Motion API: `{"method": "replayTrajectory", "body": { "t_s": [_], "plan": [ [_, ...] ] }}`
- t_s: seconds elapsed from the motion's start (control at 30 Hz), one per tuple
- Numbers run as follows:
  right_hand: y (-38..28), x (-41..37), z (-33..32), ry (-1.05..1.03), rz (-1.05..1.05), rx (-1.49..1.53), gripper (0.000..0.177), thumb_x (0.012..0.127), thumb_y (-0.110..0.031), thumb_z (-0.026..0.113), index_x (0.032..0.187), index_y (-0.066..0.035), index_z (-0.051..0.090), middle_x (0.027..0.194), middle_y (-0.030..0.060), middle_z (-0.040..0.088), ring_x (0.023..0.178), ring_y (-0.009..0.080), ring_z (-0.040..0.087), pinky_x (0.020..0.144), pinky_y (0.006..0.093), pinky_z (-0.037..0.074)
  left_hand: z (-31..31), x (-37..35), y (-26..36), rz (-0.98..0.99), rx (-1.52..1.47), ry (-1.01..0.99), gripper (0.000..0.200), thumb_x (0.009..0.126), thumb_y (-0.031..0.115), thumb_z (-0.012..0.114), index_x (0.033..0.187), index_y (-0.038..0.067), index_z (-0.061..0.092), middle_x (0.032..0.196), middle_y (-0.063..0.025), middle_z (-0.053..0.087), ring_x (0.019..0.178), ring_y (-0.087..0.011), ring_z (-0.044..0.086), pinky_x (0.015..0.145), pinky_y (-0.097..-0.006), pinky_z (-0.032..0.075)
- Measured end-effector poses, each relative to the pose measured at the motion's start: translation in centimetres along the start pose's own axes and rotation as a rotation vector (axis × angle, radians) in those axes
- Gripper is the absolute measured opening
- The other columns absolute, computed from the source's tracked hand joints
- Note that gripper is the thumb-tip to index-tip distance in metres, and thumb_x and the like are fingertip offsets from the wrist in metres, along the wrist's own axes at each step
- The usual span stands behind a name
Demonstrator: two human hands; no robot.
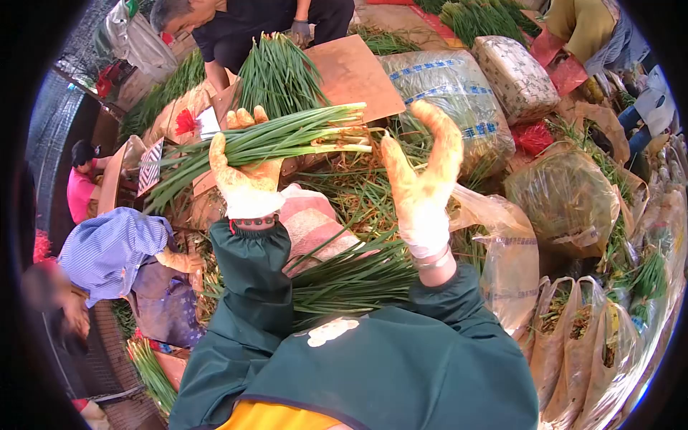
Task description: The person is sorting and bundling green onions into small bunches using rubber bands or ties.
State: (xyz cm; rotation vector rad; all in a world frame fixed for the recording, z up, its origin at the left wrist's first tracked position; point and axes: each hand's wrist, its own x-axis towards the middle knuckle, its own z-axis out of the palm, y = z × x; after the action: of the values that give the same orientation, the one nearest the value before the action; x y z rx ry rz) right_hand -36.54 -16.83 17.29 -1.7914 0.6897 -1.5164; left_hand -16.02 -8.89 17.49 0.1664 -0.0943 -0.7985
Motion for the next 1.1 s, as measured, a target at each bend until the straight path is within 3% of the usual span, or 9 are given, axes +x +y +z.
{"method": "replayTrajectory", "body": {
  "t_s": [0.03, 0.07, 0.2, 0.47, 0.6, 0.83, 0.9, 1.0, 1.1],
  "plan": [
    [-0.6, 0.1, 0.0, 0.076, -0.105, -0.126, 0.037, 0.079, -0.01, 0.071, 0.114, -0.003, 0.059, 0.117, 0.0124, 0.059, 0.11, 0.0247, 0.054, 0.098, 0.0398, 0.037, 0.2, -0.5, -0.2, 0.001, 0.004, 0.003, 0.031, 0.086, 0.024, 0.061, 0.109, 0.005, 0.063, 0.109, -0.0104, 0.065, 0.116, -0.0321, 0.054, 0.103, -0.0564, 0.037],
    [-1.0, 0.6, -0.2, -0.072, -0.303, -0.262, 0.025, 0.076, -0.012, 0.071, 0.1, -0.008, 0.065, 0.104, 0.0082, 0.064, 0.099, 0.0253, 0.058, 0.093, 0.0401, 0.039, 0.4, -0.8, -0.4, 0.045, 0.003, -0.003, 0.03, 0.086, 0.024, 0.06, 0.112, 0.008, 0.06, 0.11, -0.0087, 0.064, 0.114, -0.0307, 0.054, 0.1, -0.0563, 0.04],
    [-1.1, -0.4, 2.2, -0.121, -0.302, -0.546, 0.029, 0.067, -0.013, 0.078, 0.096, -0.013, 0.071, 0.094, 0.0036, 0.065, 0.089, 0.0249, 0.06, 0.08, 0.0375, 0.043, -0.6, -1.5, -0.7, 0.148, 0.093, -0.023, 0.022, 0.084, 0.022, 0.063, 0.104, 0.013, 0.061, 0.108, -0.0048, 0.064, 0.113, -0.0287, 0.055, 0.096, -0.0571, 0.043],
    [0.4, -2.4, 2.8, -0.238, -0.493, -0.405, 0.019, 0.072, -0.016, 0.073, 0.089, -0.013, 0.069, 0.09, 0.0003, 0.064, 0.084, 0.0218, 0.058, 0.073, 0.0377, 0.043, -0.6, -1.9, -0.5, 0.188, 0.097, 0.015, 0.018, 0.079, 0.014, 0.06, 0.097, 0.014, 0.061, 0.103, -0.0028, 0.064, 0.115, -0.0256, 0.056, 0.095, -0.062, 0.043],
    [-0.7, -1.5, 3.6, -0.218, -0.076, -0.376, 0.018, 0.073, -0.023, 0.074, 0.086, -0.011, 0.07, 0.076, 0.0023, 0.066, 0.079, 0.0227, 0.057, 0.072, 0.0387, 0.041, -0.8, -2.1, -1.3, 0.227, 0.104, -0.011, 0.021, 0.077, 0.014, 0.06, 0.097, 0.013, 0.061, 0.103, -0.004, 0.064, 0.114, -0.025, 0.056, 0.095, -0.0614, 0.043],
    [-0.2, 0.1, 5.4, -0.089, -0.117, -0.369, 0.014, 0.071, -0.027, 0.074, 0.074, -0.013, 0.071, 0.071, 0.0007, 0.065, 0.077, 0.0222, 0.056, 0.074, 0.0367, 0.039, -1.3, -2.4, -2.4, 0.199, 0.083, -0.106, 0.021, 0.076, 0.014, 0.06, 0.097, 0.013, 0.062, 0.105, -0.0053, 0.064, 0.113, -0.0257, 0.056, 0.097, -0.0599, 0.043],
    [-0.5, 0.5, 5.9, -0.141, -0.113, -0.414, 0.012, 0.069, -0.025, 0.073, 0.075, -0.015, 0.069, 0.074, -0.0007, 0.064, 0.084, 0.022, 0.056, 0.077, 0.0372, 0.039, -1.4, -2.7, -2.5, 0.208, 0.078, -0.007, 0.02, 0.077, 0.014, 0.061, 0.096, 0.012, 0.063, 0.107, -0.0067, 0.065, 0.113, -0.027, 0.057, 0.097, -0.059, 0.042],
    [-0.9, -0.2, 6.9, -0.002, -0.489, -0.499, 0.016, 0.066, -0.022, 0.071, 0.081, -0.02, 0.065, 0.095, -0.0064, 0.06, 0.097, 0.0222, 0.05, 0.083, 0.0415, 0.036, -2.4, -2.0, -2.3, 0.247, 0.065, -0.01, 0.019, 0.08, 0.014, 0.057, 0.098, 0.009, 0.062, 0.11, -0.0094, 0.064, 0.116, -0.0313, 0.055, 0.1, -0.0581, 0.041],
    [-1.6, -0.9, 6.7, -0.04, -0.45, -0.507, 0.018, 0.065, -0.022, 0.073, 0.081, -0.023, 0.065, 0.111, -0.0042, 0.058, 0.106, 0.0235, 0.047, 0.093, 0.0442, 0.034, -2.2, -2.4, -2.4, 0.254, 0.042, 0.01, 0.02, 0.084, 0.012, 0.051, 0.101, 0.005, 0.06, 0.114, -0.0126, 0.063, 0.119, -0.0347, 0.052, 0.103, -0.0569, 0.04]
  ]
}}
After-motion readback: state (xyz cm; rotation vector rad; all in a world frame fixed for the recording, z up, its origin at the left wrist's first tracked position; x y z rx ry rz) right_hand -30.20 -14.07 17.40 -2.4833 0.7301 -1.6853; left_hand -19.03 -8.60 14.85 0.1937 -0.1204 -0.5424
